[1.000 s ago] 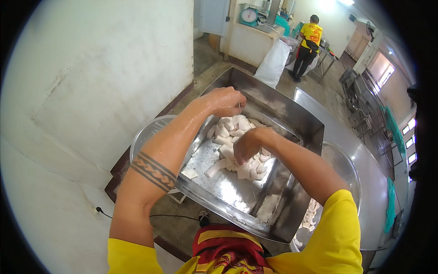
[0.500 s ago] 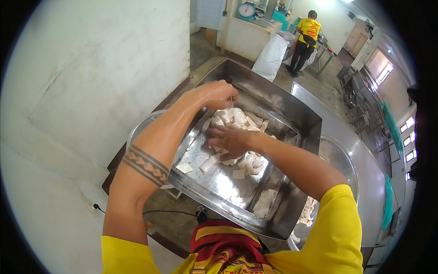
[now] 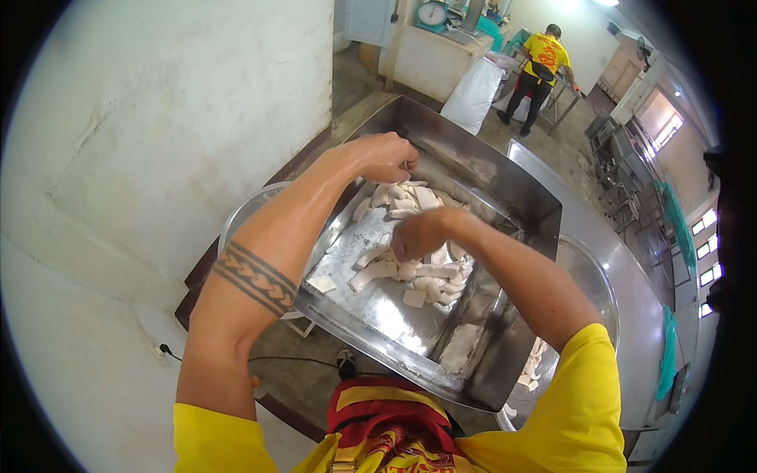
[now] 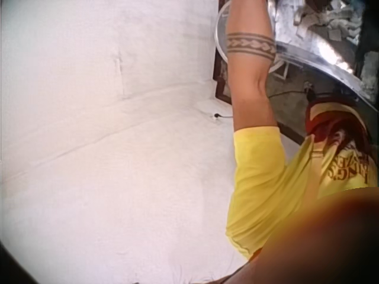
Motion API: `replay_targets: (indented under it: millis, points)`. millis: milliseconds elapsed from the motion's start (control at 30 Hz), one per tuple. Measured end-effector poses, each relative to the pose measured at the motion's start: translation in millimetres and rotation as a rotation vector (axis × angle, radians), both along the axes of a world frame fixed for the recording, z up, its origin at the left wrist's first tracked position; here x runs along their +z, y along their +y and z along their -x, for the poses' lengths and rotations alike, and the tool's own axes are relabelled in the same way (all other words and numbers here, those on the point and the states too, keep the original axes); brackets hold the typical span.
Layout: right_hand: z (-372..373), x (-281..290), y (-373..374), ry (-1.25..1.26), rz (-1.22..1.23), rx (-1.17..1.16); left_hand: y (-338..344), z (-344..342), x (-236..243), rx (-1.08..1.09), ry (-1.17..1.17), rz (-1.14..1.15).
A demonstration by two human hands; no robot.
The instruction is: The person repeatedly scoops white block pieces from a large metal bowl and places them into a stainless steel hopper. The person then transfers processed material from the hopper back into the bowl. The cycle repeats throughout the clip.
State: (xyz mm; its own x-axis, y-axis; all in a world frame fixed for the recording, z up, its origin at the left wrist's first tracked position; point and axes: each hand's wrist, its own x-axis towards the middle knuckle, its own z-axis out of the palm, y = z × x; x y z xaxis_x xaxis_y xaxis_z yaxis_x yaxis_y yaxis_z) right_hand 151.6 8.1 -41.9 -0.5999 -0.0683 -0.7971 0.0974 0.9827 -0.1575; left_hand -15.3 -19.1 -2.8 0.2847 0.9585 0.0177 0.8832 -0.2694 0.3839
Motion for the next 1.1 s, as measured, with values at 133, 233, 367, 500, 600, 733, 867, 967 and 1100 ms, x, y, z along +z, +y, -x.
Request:
replay_targets:
  millis: [133, 233, 367, 500, 600, 733, 867, 967, 1100]
  points:
    - [-5, -24, -9, -0.061, 0.046, 0.136, -1, -1, 1, 0.016, 0.003, 0.017]
    - [-4, -21, -4, -0.008, -0.04, 0.024, 0, 0, 1, 0.004, 0.009, -0.007]
    - [-1, -7, -25, 0.722, -0.036, 0.002, 2, 1, -2, 0.008, 0.009, -0.02]
    - [-5, -21, -62, 0.616, 0.123, 0.286, 2, 2, -4, 0.008, 0.012, -0.019]
    - [-2, -30, -51, 0.347, 0.066, 0.322, 2, 1, -4, 0.002, -0.015, 0.008]
    - [-3, -20, -1, 0.13, 0.023, 0.022, 2, 2, -3, 0.002, -0.004, 0.012]
    - [-18, -20, 14, -0.085, -0.219, -0.061, 4, 3, -6, 0.012, -0.013, 0.043]
    - [-32, -36, -2, -0.123, -0.334, -0.027, 5, 3, -7, -0.004, 0.024, 0.066]
    - [-36, -42, -7, 0.305, -0.077, -0.339, 5, 3, -6, -0.018, -0.005, 0.065]
